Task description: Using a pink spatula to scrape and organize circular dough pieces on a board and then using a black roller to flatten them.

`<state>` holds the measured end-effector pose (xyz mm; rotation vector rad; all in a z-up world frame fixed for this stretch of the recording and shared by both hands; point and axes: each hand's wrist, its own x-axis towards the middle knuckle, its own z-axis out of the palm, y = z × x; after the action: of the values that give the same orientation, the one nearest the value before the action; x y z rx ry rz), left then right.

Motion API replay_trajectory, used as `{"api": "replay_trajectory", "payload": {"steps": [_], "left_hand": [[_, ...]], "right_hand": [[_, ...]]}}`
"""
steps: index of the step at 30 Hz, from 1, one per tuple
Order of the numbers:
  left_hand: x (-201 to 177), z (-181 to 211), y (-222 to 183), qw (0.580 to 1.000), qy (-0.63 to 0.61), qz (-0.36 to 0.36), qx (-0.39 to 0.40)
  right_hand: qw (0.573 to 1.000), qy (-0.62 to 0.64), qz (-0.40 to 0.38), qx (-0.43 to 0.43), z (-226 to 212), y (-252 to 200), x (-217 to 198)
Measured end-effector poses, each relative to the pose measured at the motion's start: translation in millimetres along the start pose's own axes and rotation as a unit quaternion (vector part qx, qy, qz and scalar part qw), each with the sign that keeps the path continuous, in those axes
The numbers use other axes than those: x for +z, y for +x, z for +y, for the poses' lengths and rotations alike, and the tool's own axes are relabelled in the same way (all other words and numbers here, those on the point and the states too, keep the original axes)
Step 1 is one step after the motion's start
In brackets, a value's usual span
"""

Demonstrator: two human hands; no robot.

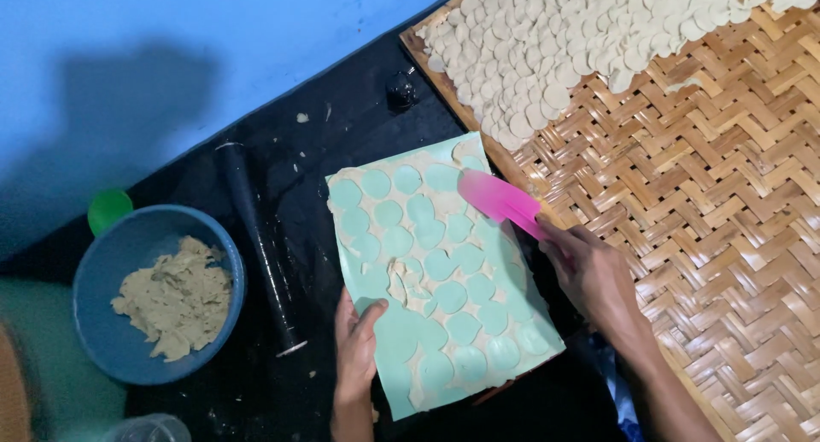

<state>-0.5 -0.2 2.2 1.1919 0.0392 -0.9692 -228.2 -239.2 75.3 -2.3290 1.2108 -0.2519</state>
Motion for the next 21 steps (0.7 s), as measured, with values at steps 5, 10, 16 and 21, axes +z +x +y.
{"api": "replay_trajectory", "payload": {"steps": [5, 10, 16, 21], "left_hand": [[2, 4, -4, 1.0, -0.008, -0.01, -0.003], [6, 7, -4, 1.0, -0.011, -0.024, -0.001], [7, 8, -4, 1.0, -0.002, 0.005, -0.029], [3, 3, -3, 1.0, 0.012, 0.007, -0.01]], "right_hand": [[0.999, 0.034, -0.024, 0.009, 6, -1, 5], [1.0, 0.001, 0.004, 0.003, 3, -2, 9], [0.998, 0.004, -0.064, 0.026, 9, 4, 16], [0.988, 0.123, -0.091, 0.03, 9, 3, 22]]}}
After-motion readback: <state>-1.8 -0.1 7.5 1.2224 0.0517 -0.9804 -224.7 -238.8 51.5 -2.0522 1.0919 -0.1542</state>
